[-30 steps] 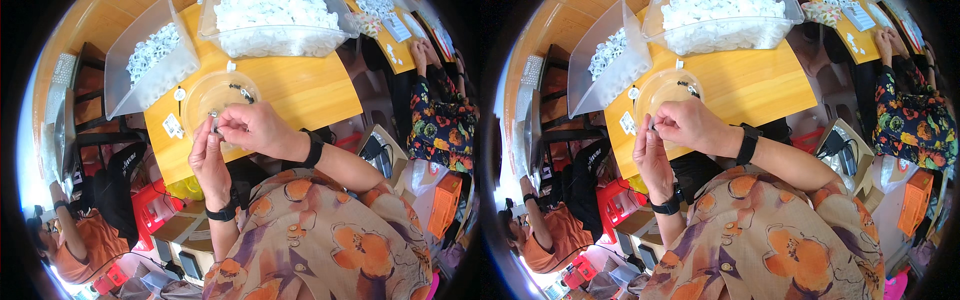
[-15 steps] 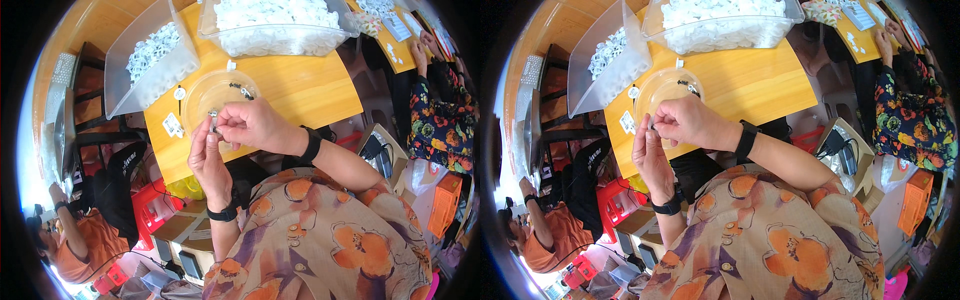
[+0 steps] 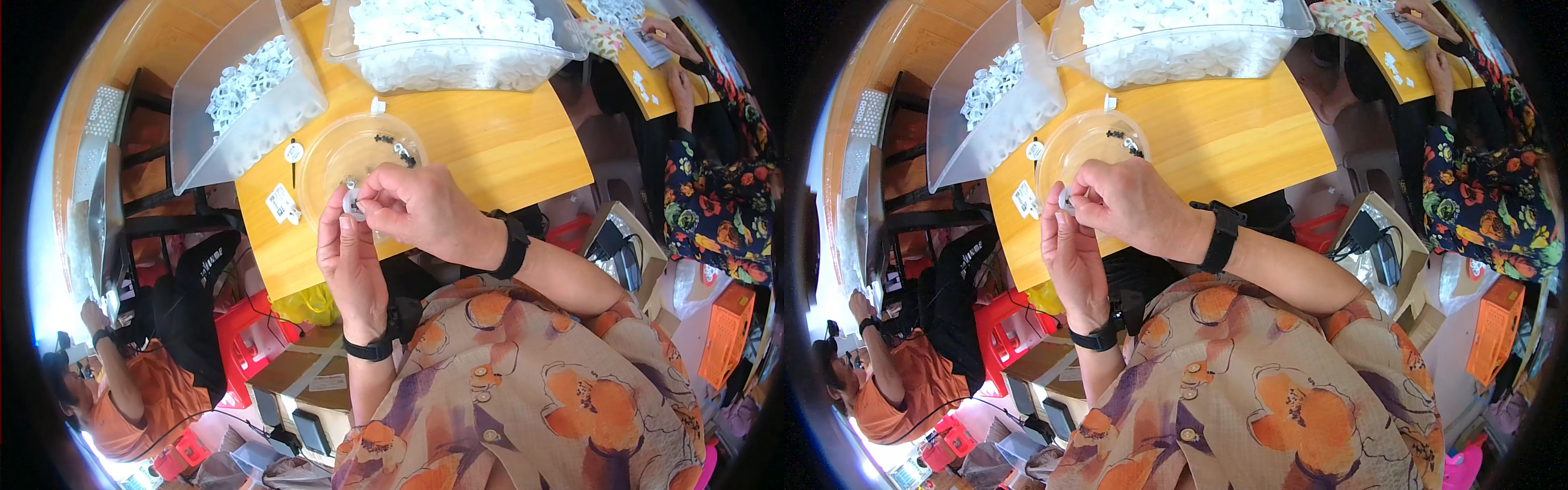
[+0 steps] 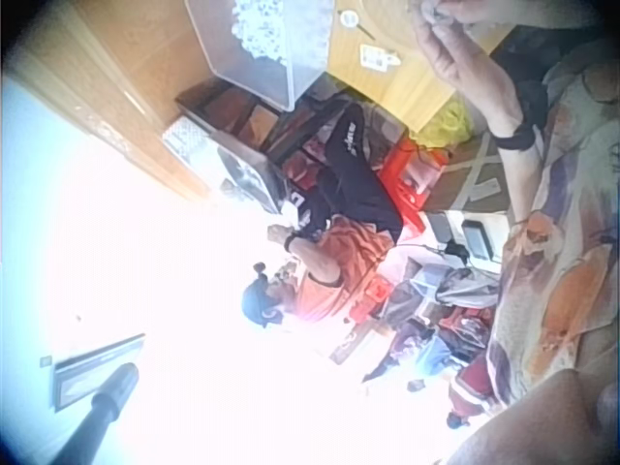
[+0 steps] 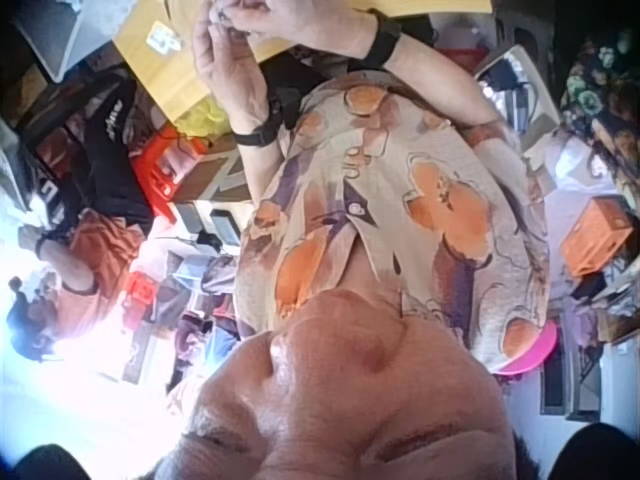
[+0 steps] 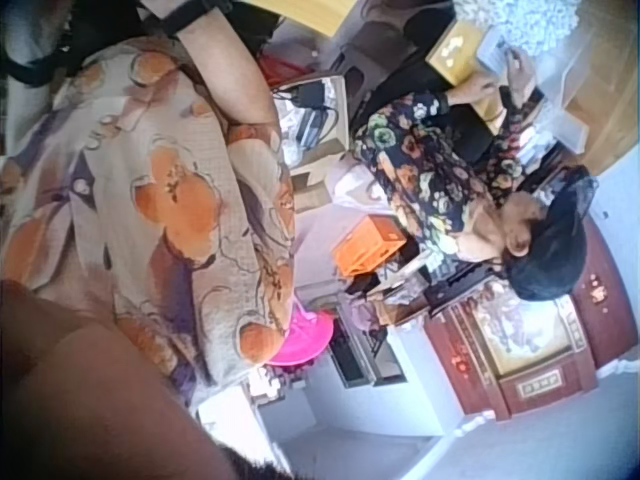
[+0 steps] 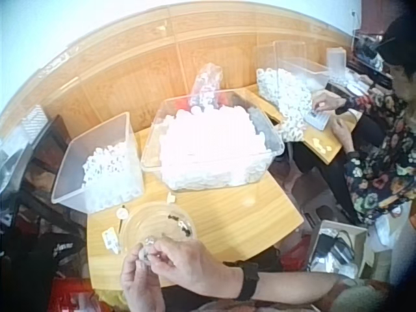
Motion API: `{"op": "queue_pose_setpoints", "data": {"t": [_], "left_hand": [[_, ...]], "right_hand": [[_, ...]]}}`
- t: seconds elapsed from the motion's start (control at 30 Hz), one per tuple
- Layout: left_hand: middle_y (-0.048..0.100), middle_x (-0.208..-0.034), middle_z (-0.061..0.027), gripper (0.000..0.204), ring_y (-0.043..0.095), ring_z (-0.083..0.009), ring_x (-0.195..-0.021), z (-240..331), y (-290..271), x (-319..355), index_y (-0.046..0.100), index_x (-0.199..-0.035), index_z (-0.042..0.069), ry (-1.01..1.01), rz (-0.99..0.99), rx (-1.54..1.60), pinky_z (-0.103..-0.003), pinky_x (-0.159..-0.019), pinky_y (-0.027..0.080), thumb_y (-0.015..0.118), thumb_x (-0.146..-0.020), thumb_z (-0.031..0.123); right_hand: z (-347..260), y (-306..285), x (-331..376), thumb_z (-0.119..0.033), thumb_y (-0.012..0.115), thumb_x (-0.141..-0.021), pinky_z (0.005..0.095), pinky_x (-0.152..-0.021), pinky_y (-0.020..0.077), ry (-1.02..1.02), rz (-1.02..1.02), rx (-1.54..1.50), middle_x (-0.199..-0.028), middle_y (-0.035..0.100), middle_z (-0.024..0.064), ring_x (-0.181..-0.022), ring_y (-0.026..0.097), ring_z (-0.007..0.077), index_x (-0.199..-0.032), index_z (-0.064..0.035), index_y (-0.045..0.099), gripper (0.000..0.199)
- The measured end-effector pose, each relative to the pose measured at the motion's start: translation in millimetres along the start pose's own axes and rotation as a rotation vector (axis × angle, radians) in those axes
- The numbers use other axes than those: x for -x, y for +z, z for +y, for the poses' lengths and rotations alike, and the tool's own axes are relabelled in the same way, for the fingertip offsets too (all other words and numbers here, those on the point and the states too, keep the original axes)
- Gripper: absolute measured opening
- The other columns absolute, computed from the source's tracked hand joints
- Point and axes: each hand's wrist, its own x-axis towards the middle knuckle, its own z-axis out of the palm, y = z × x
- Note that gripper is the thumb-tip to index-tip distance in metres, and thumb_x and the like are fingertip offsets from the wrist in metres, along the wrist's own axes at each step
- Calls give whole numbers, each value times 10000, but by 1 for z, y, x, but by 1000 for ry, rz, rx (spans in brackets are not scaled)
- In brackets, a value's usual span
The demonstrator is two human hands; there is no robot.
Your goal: The person picks up a white plastic base and a small black component, fits the component into the base, and places the assembled unit into a small white box, repeating the process.
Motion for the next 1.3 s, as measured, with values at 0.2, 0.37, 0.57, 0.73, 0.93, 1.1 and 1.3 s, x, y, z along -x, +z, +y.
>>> {"op": "queue_pose_setpoints", "data": {"t": [0.2, 0.37, 0.57, 0.73, 0.93, 1.1, 1.3], "left_hand": [[574, -1200, -83, 326, 550, -155, -1091, 3, 1, 2, 504, -1279, 18, -36, -13, 63, -302, -971, 431, 489, -971, 123], [563, -1218, -92, 309, 541, -157, -1108, 1, -5, 2, 538, -1258, 14, -12, 48, -10, -301, -978, 425, 499, -962, 96], [571, -1222, -122, 364, 555, -181, -1110, -8, -11, 0, 484, -1306, -8, 174, 24, -294, -308, -981, 432, 495, -968, 125], [573, -1191, -120, 342, 559, -173, -1087, -5, -4, 5, 484, -1292, -4, 62, 7, -43, -304, -973, 434, 481, -973, 120], [560, -1203, -120, 340, 558, -182, -1096, -4, -1, 3, 466, -1295, 7, 16, 24, 43, -315, -986, 431, 471, -979, 132], [566, -1196, -103, 324, 557, -171, -1076, -10, 0, 2, 486, -1279, 14, 18, 32, 67, -317, -981, 427, 478, -977, 132], [561, -1204, -120, 325, 560, -192, -1094, -12, 1, 1, 477, -1278, 8, 23, 100, 2, -328, -987, 427, 474, -980, 140]], "right_hand": [[5, 2, -1, -69, 648, -800, 294, -534, 481, -137, -41, 155, -677, 608, 89, -595, 625, 205, -834, -30, 571, 94], [10, 2, -4, -60, 642, -805, 298, -550, 473, -371, -25, 294, -709, 606, 94, -612, 615, 215, -837, -34, 560, 92], [7, -5, -5, -70, 633, -837, 266, -560, 480, -66, -158, 44, -686, 619, 91, -607, 617, 158, -850, -24, 573, 76], [10, -5, -7, -95, 631, -833, 293, -554, 481, -32, -187, -27, -688, 626, 127, -605, 615, 198, -837, -4, 594, 99], [10, -6, -8, -87, 636, -841, 241, -545, 461, -53, -184, 19, -666, 614, 59, -592, 583, 96, -864, -18, 601, 80], [16, -3, -7, -94, 636, -838, 249, -535, 447, -40, -182, 41, -641, 590, 56, -575, 566, 101, -864, -19, 595, 90], [20, 5, -4, -80, 617, -840, 266, -533, 443, -15, -181, -83, -652, 581, 73, -557, 556, 122, -887, -15, 542, 110]]}}
